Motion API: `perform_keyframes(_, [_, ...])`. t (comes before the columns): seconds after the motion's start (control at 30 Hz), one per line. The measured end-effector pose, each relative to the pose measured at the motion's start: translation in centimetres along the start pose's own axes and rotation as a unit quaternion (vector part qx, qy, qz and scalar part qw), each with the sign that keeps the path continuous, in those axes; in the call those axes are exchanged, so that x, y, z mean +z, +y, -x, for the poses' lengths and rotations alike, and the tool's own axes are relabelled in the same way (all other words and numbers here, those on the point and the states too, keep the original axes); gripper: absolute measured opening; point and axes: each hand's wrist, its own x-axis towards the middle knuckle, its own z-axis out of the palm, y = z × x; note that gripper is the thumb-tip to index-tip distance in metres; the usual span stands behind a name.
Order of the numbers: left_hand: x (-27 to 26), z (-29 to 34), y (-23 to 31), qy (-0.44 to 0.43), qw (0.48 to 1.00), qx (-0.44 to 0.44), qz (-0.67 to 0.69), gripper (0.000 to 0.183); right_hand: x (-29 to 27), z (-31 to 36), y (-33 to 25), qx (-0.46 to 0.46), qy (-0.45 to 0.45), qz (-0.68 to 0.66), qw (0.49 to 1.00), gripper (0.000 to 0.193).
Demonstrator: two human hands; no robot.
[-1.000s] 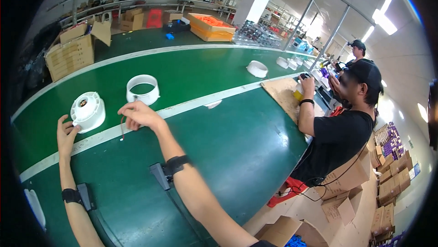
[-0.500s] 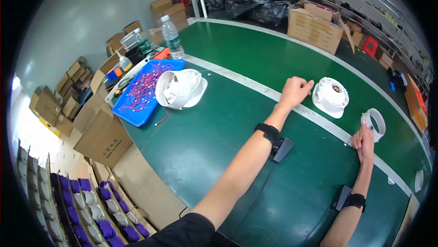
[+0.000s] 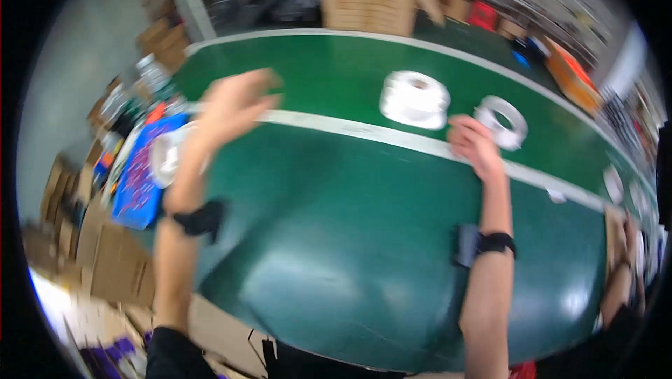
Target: Assembling small plastic fan units on a factory production line.
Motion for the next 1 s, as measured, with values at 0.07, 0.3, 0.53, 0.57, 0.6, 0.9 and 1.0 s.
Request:
perform_keyframes(0.07, [-1.8,4.1,-3.1,0.043,0.999,-0.023,0.001,0.028,1.3,0.2,-0.6,0.011,0.008,0.044,0.999,0.027])
perform_keyframes(0.3, [-7.3,17.0,-13.5,0.018,0.949,-0.265,-0.169,0.067,3.9,0.6,-1.7,0.027,-0.07,-0.023,0.997,0.02])
perform_keyframes(0.53, [-1.8,16.7,-15.8,0.047,0.985,-0.109,-0.124,0.079,2.8,0.4,-0.5,0.024,-0.059,-0.008,0.998,0.018])
perform_keyframes(0.57, [-1.3,16.5,-16.9,0.048,0.987,-0.102,-0.119,0.079,2.7,0.5,-0.6,0.03,-0.057,-0.004,0.998,0.018])
perform_keyframes(0.6, [-1.2,16.9,-18.9,0.059,0.972,-0.082,-0.211,0.074,2.8,0.4,-0.6,0.029,-0.062,-0.009,0.998,0.018])
perform_keyframes(0.9, [0.0,13.3,-7.2,-0.017,0.994,-0.023,-0.109,0.039,4.2,-1.1,0.4,0.011,-0.088,-0.044,0.995,0.022])
perform_keyframes(1.0, [4.9,7.3,-4.3,-0.031,0.996,0.036,-0.074,0.032,1.4,0.4,0.0,0.015,-0.033,-0.003,0.999,0.025])
